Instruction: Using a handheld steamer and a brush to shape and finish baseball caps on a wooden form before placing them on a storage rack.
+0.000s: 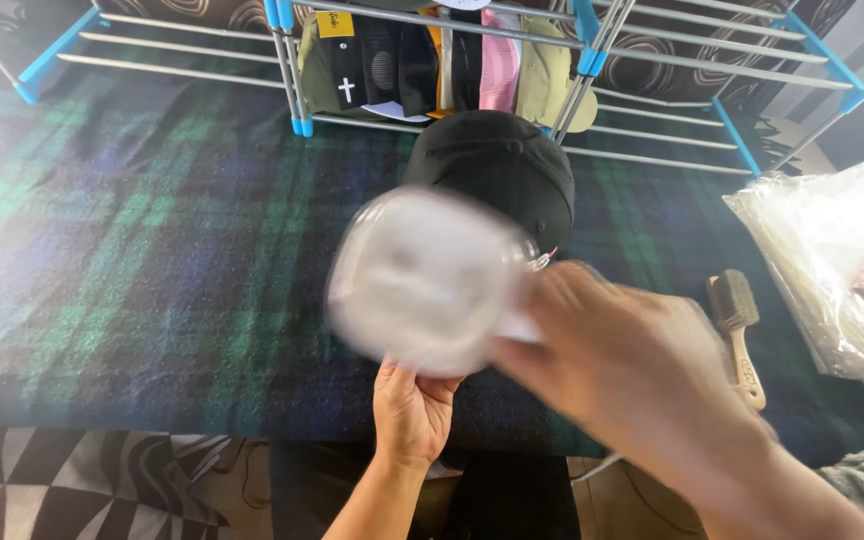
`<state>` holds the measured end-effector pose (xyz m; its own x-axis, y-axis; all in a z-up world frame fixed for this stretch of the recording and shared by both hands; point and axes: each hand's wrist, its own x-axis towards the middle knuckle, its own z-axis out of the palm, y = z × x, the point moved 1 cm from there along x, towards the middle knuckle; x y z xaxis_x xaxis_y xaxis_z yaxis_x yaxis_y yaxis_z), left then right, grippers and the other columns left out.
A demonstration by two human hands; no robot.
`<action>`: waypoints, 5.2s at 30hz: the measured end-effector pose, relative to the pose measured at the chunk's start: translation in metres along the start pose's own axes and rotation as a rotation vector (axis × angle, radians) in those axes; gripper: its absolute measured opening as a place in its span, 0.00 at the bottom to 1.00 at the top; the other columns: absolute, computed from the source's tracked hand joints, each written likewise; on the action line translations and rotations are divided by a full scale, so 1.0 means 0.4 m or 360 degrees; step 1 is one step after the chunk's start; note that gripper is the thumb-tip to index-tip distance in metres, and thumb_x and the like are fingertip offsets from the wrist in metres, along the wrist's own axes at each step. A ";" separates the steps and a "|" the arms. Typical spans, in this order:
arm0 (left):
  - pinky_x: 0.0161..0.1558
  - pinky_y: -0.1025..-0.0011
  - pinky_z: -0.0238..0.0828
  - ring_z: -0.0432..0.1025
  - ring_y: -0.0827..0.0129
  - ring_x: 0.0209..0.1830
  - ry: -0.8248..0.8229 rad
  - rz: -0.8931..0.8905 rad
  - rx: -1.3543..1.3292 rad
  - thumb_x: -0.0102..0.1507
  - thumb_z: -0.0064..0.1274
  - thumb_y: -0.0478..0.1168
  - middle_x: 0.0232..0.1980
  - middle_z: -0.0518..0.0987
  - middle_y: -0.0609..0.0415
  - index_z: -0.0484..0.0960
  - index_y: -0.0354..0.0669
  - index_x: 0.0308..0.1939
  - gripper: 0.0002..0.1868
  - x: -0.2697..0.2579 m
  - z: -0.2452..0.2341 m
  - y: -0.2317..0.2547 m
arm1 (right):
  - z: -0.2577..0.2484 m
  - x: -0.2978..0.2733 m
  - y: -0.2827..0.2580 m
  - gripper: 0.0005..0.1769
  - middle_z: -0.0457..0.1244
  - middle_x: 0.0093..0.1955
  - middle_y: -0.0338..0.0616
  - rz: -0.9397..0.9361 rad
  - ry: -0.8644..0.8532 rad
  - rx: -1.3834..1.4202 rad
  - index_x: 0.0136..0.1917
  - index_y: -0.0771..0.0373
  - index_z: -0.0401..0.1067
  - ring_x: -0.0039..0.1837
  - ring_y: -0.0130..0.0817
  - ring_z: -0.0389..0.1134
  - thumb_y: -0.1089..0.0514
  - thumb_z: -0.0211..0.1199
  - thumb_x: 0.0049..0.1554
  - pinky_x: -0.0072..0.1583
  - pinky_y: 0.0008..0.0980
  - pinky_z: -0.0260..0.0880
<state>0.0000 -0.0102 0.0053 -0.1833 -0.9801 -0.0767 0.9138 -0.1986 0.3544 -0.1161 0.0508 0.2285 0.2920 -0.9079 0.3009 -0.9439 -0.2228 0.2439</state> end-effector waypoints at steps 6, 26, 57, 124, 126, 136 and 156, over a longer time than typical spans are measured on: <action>0.47 0.50 0.84 0.80 0.58 0.44 0.0103 -0.0120 0.0033 0.70 0.49 0.40 0.50 0.83 0.47 0.80 0.39 0.49 0.09 -0.007 0.004 0.003 | -0.037 -0.023 0.148 0.34 0.67 0.40 0.47 0.0827 -0.0249 0.0233 0.66 0.54 0.62 0.42 0.50 0.71 0.28 0.44 0.61 0.46 0.50 0.73; 0.48 0.48 0.85 0.78 0.65 0.36 0.0115 -0.0080 0.0028 0.70 0.50 0.41 0.40 0.82 0.49 0.80 0.39 0.47 0.09 -0.010 0.004 0.000 | 0.134 -0.224 0.194 0.38 0.75 0.42 0.41 0.1197 0.0050 0.0589 0.66 0.52 0.73 0.43 0.45 0.78 0.28 0.45 0.56 0.55 0.50 0.77; 0.48 0.53 0.84 0.79 0.58 0.43 0.0067 -0.0047 0.0214 0.72 0.45 0.43 0.47 0.83 0.45 0.78 0.36 0.54 0.15 -0.005 0.000 -0.004 | 0.281 -0.120 0.249 0.21 0.61 0.34 0.49 0.2286 0.0382 0.2228 0.52 0.58 0.63 0.26 0.38 0.59 0.38 0.50 0.68 0.27 0.35 0.56; 0.56 0.50 0.80 0.77 0.42 0.57 -0.0293 -0.0145 -0.0177 0.72 0.35 0.62 0.58 0.80 0.34 0.75 0.41 0.67 0.33 -0.015 -0.002 0.013 | 0.120 0.002 0.149 0.25 0.65 0.37 0.44 -0.0211 0.0625 0.0560 0.52 0.69 0.72 0.34 0.35 0.66 0.42 0.56 0.67 0.34 0.36 0.70; 0.54 0.50 0.81 0.78 0.42 0.56 -0.0284 -0.0124 -0.0186 0.72 0.35 0.59 0.57 0.81 0.35 0.75 0.43 0.67 0.30 -0.009 -0.006 0.004 | 0.161 -0.082 0.211 0.24 0.65 0.38 0.46 -0.0200 0.0642 0.0555 0.52 0.70 0.73 0.35 0.36 0.67 0.43 0.57 0.66 0.35 0.37 0.70; 0.50 0.50 0.83 0.80 0.48 0.48 -0.0073 -0.0098 0.0034 0.70 0.47 0.40 0.54 0.83 0.39 0.76 0.43 0.62 0.17 0.004 -0.015 -0.013 | 0.385 -0.320 0.292 0.18 0.69 0.49 0.57 -0.0146 0.0882 0.0483 0.54 0.74 0.75 0.47 0.48 0.72 0.56 0.66 0.58 0.49 0.44 0.74; 0.47 0.53 0.83 0.79 0.55 0.46 0.0017 -0.0167 0.0148 0.69 0.48 0.39 0.57 0.81 0.44 0.75 0.39 0.64 0.19 -0.007 0.020 0.004 | 0.256 -0.234 0.327 0.19 0.69 0.57 0.46 0.0423 0.0834 0.1029 0.57 0.65 0.75 0.63 0.41 0.71 0.61 0.76 0.54 0.59 0.40 0.72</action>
<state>-0.0009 -0.0080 0.0136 -0.2714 -0.9540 -0.1278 0.8522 -0.2999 0.4288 -0.2828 0.0701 0.1379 -0.0668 -0.7135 0.6975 -0.8468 -0.3291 -0.4179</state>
